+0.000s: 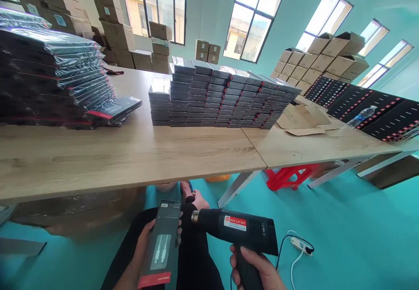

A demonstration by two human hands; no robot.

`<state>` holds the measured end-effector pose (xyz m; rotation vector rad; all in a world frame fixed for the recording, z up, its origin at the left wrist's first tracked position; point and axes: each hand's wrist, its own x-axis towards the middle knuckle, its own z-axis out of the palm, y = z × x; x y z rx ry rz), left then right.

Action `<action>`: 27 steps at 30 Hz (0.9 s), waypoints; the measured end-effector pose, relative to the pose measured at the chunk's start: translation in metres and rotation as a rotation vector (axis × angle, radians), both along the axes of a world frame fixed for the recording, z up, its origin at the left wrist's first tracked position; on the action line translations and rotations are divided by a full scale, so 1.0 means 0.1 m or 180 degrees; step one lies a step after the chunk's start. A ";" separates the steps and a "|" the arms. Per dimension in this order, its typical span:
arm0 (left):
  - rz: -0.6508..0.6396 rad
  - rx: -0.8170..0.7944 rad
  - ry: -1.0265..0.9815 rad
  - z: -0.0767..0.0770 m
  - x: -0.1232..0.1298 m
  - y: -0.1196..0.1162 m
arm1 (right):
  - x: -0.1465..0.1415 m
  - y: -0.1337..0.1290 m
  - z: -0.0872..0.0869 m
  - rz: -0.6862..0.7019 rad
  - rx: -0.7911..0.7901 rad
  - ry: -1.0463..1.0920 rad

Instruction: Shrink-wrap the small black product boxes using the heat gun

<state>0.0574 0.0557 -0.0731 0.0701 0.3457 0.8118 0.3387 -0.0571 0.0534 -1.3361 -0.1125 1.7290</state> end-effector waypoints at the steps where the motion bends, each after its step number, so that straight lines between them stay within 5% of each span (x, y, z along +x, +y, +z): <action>1: -0.0030 0.0041 0.0038 0.02 0.01 -0.01 | 0.00 0.02 -0.01 -0.0004 0.0037 0.0021; 19: -0.0278 0.0119 0.0686 -0.03 0.10 -0.03 | -0.07 0.25 -0.04 0.0001 0.0282 0.0035; 27: -0.0384 -0.0112 0.0830 0.05 0.12 -0.03 | -0.26 0.38 0.14 0.0466 0.0467 -0.0342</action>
